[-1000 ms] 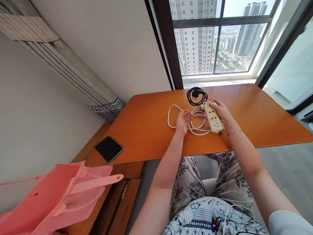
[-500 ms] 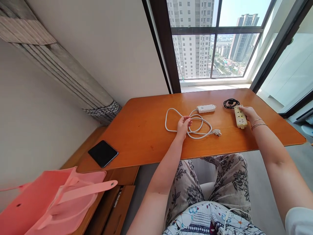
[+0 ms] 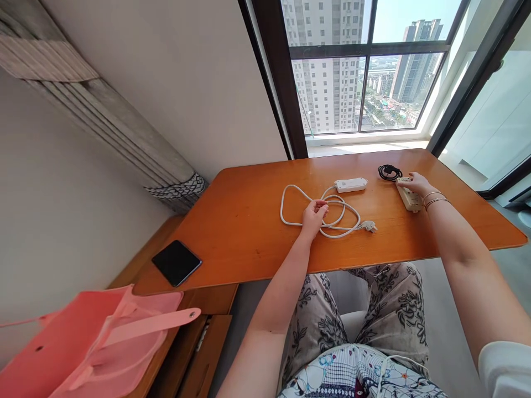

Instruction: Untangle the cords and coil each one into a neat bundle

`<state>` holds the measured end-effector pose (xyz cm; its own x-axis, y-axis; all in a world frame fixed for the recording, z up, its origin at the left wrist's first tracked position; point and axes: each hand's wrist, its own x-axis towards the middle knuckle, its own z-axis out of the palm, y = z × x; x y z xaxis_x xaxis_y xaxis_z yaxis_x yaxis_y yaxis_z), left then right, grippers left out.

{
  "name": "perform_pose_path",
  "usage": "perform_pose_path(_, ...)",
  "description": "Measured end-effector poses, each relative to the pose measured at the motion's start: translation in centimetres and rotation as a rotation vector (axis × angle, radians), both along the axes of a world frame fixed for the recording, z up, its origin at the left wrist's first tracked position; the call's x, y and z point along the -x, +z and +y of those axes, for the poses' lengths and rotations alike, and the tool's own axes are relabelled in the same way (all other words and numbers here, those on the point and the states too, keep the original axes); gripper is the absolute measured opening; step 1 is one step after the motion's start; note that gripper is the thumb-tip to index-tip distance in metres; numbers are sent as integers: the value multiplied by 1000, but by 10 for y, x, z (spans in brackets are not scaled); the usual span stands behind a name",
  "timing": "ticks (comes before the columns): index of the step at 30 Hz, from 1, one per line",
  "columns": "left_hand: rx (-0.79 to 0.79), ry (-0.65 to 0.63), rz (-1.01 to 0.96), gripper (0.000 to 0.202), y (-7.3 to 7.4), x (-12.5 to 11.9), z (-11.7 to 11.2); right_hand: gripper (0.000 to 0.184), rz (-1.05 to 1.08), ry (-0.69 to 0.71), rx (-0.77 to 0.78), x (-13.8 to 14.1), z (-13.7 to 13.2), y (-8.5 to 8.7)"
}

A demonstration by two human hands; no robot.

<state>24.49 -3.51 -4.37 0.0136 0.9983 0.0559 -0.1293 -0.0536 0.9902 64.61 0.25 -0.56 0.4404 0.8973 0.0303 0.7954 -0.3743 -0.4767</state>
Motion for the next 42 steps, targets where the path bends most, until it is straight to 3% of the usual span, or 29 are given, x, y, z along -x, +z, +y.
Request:
perform_pose_path(4,-18,-13,22,11,0,-1,-1,90,-176,53,195,9,-7,5)
perform_pose_path(7,-37,-22,43,10,0,-1,-1,81,-337,44,286,18,-14,6)
perform_pose_path(12,-56,-24,65,8,-1,0,-2,55,-488,107,276,16,-15,4)
perform_pose_path(16,-54,-22,107,5,0,-1,-3,38,-560,149,184,8,-15,1)
perform_pose_path(26,-55,-34,146,6,0,-1,-4,49,-447,39,15,19,-12,-15)
perform_pose_path(32,-75,-41,146,3,-1,-2,-4,72,-255,38,-47,19,-6,-31)
perform_pose_path(38,-98,-35,213,2,1,-1,-6,57,-83,15,-196,31,-10,-33)
perform_pose_path(42,-123,-37,237,3,1,-1,-7,59,-82,116,-176,48,-8,-36)
